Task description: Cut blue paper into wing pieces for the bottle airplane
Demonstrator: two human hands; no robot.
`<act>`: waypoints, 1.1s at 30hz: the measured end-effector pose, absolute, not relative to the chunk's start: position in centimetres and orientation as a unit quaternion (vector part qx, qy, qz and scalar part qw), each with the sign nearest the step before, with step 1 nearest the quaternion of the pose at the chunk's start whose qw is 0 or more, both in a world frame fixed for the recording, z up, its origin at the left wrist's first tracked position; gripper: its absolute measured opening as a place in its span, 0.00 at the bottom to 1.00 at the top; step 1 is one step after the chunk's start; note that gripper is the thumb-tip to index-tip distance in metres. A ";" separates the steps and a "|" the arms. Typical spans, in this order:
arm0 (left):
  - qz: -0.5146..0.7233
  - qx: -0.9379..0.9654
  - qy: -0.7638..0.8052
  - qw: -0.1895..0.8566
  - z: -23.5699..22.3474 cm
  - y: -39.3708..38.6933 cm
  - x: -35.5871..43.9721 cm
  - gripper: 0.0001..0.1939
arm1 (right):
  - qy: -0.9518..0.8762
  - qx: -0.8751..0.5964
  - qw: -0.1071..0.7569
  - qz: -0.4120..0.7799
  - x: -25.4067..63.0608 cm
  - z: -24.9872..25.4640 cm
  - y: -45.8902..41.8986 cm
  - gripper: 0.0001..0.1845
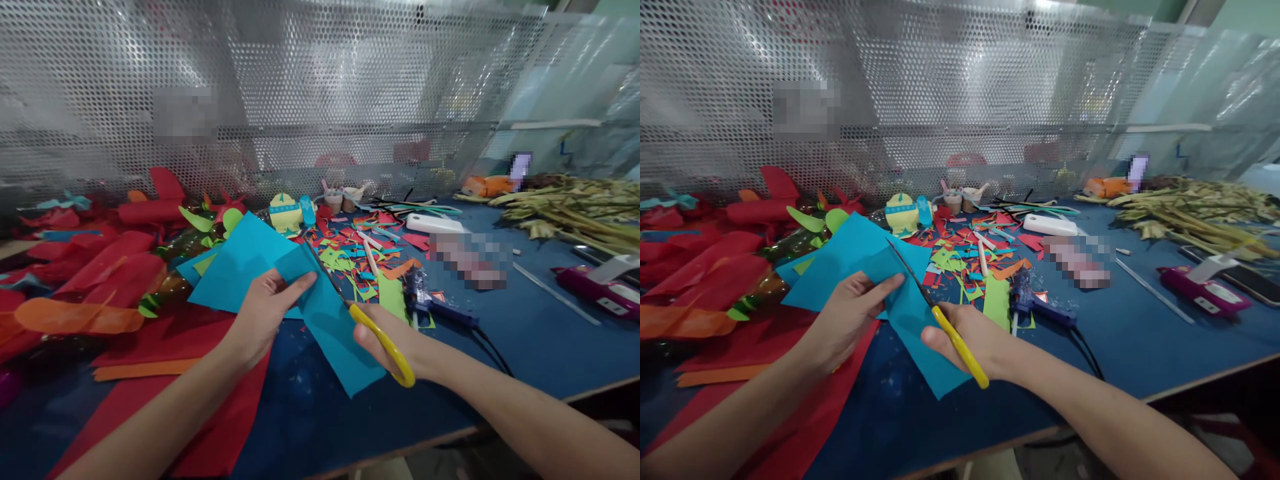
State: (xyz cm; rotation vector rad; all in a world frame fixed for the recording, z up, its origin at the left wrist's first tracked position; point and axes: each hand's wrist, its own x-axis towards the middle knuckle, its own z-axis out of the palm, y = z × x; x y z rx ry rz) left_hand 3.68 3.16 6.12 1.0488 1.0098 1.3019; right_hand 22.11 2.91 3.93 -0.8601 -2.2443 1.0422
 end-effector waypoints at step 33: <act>0.555 0.440 0.415 0.571 5.8 3.2 3.6 0.16 | -0.820 -0.329 0.269 0.384 21.7 3.3 2.6 0.34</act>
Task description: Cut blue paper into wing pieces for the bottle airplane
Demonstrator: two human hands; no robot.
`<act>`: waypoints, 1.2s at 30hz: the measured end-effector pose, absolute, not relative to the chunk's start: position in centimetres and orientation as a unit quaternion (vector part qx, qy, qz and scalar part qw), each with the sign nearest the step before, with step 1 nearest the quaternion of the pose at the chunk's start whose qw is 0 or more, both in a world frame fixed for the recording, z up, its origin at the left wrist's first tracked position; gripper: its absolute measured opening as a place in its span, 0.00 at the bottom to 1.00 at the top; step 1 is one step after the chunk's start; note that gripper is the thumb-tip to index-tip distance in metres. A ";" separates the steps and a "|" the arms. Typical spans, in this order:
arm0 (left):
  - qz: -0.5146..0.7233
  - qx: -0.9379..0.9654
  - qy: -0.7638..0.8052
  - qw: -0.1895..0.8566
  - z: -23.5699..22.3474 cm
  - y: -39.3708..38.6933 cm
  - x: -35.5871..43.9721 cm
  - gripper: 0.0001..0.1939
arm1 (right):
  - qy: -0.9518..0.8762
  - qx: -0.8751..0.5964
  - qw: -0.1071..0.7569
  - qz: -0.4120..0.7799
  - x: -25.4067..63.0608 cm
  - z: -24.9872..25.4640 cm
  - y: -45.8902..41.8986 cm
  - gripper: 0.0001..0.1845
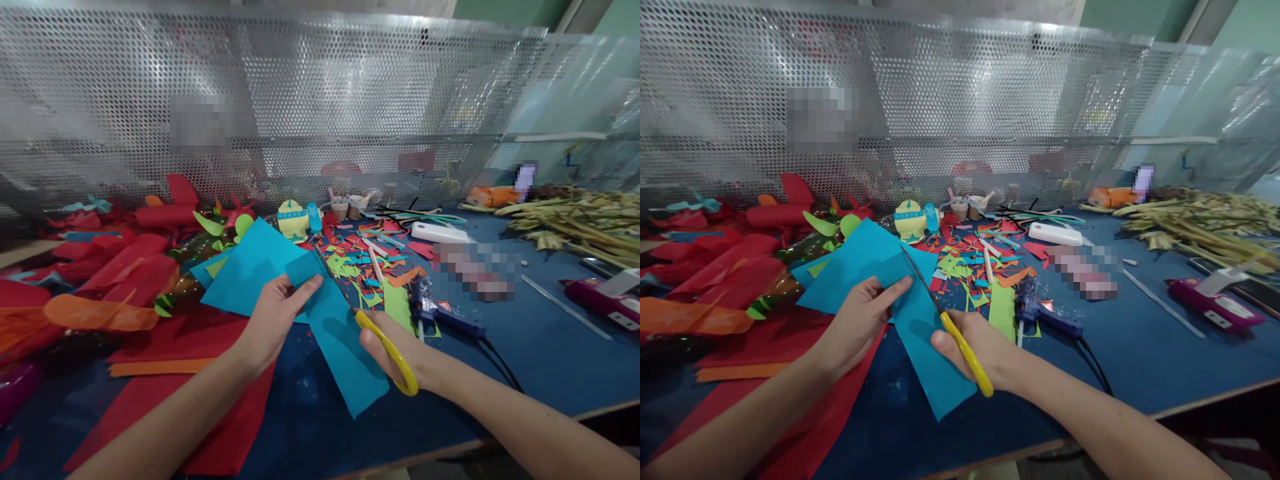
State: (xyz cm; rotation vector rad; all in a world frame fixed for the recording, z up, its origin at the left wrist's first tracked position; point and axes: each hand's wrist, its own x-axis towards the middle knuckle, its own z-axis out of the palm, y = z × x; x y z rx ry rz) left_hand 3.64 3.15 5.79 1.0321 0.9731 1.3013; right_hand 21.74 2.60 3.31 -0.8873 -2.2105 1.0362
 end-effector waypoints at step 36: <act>0.548 0.445 0.403 0.582 5.7 3.4 3.4 0.09 | -0.803 -0.351 0.299 0.377 21.1 2.5 2.5 0.35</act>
